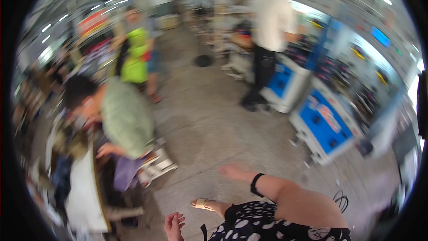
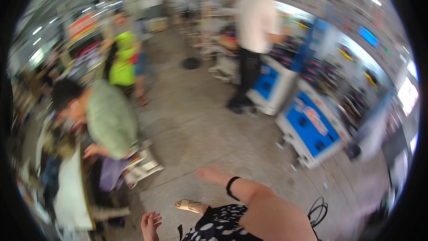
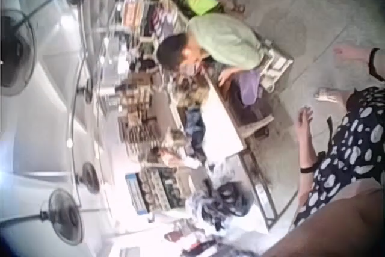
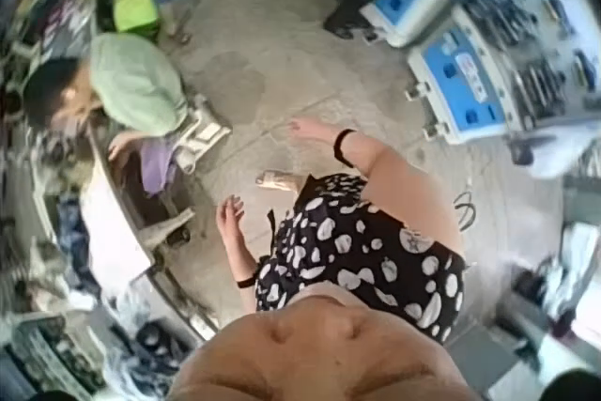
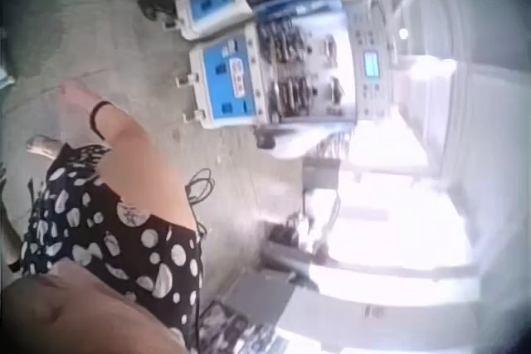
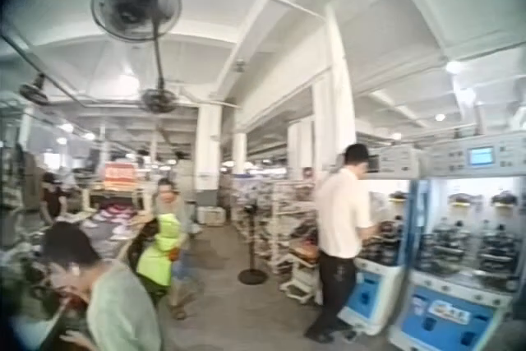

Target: Operating a specialized lasting and molding machine to form and set the shapes of shoes.

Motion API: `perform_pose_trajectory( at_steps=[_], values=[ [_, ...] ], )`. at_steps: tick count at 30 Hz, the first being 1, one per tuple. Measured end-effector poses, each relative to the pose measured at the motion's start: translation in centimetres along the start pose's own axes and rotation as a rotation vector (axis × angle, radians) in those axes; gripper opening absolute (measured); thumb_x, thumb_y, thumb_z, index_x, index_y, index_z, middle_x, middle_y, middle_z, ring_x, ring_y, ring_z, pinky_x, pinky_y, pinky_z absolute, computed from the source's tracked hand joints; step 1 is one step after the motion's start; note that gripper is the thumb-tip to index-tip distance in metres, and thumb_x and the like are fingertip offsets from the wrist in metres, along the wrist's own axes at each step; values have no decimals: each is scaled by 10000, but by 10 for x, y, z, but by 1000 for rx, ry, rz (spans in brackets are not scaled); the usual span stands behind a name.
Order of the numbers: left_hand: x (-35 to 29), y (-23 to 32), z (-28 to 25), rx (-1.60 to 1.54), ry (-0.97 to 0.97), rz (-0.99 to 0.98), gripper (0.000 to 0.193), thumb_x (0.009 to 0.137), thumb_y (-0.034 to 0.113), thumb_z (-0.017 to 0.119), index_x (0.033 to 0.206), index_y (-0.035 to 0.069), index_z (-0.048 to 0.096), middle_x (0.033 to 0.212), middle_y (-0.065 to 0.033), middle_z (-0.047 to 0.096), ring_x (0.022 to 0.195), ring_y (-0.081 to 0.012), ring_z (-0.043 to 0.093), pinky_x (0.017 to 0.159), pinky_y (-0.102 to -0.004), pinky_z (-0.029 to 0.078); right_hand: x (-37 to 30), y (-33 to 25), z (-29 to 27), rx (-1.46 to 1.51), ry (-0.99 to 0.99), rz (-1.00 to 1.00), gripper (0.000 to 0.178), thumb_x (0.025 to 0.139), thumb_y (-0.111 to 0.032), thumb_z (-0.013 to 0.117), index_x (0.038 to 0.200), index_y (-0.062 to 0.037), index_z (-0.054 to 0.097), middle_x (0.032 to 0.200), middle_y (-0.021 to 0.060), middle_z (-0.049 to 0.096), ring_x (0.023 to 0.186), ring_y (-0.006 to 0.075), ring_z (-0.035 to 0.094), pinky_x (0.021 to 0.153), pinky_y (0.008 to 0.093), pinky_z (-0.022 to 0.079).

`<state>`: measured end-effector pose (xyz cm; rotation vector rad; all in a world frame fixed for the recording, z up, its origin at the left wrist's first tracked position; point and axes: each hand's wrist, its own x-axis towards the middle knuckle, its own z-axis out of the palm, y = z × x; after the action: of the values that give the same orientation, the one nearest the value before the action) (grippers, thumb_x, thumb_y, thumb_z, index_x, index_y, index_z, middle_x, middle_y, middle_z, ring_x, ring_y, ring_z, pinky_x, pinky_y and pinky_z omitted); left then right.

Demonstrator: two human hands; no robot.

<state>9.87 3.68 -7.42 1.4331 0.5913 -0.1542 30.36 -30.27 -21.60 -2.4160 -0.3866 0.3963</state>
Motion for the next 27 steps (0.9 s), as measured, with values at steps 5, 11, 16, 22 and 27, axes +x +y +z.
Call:
perform_pose_trajectory(
  at_steps=[5, 11, 16, 22, 27],
  values=[
    [14, 11, 150, 126, -429, 4, 446, 949, 345, 607, 1245, 12, 581, 1146, -120, 665, 1011, -229, 651, 829, -337, 514, -170, 99, -84, -23, -153, 45, 358, 833, -332, 601, 1069, -70, 663, 1042, 179, 679, 962, 385, 630, 796, 476, 495],
    [62, 22, 306, 450, -693, 3, 474, 936, 377, 622, 1246, 21, 581, 1160, -114, 657, 1025, -234, 645, 850, -360, 503, -304, 308, -158, 219, 272, 961, 372, 857, -343, 548, 981, -27, 700, 988, 204, 693, 917, 361, 668, 810, 450, 521],
    [101, 43, 503, 562, -823, -50, 424, 943, 282, 617, 1298, 60, 553, 1171, -121, 640, 1079, -237, 620, 855, -362, 523, -374, 417, -210, 650, 1013, 1164, 315, 854, -312, 619, 964, -23, 679, 915, 169, 704, 839, 302, 686, 769, 397, 533],
    [87, 47, 772, 674, -1062, 25, 200, 965, 194, 564, 1106, 55, 588, 1045, -94, 674, 931, -180, 655, 751, -300, 519, -481, 535, -413, -106, 1951, 1114, 586, 820, -273, 740, 1280, -4, 495, 1196, 214, 564, 1082, 377, 570, 913, 434, 468],
    [70, 60, 904, 775, -1269, 51, 201, 971, 171, 552, 1127, 49, 586, 1068, -91, 673, 961, -178, 654, 776, -291, 511, -525, 608, -563, -170, 1838, 1197, 1061, 667, -290, 858, 1484, -38, 230, 1387, 230, 443, 1307, 374, 414, 1085, 419, 365]
  ],
)
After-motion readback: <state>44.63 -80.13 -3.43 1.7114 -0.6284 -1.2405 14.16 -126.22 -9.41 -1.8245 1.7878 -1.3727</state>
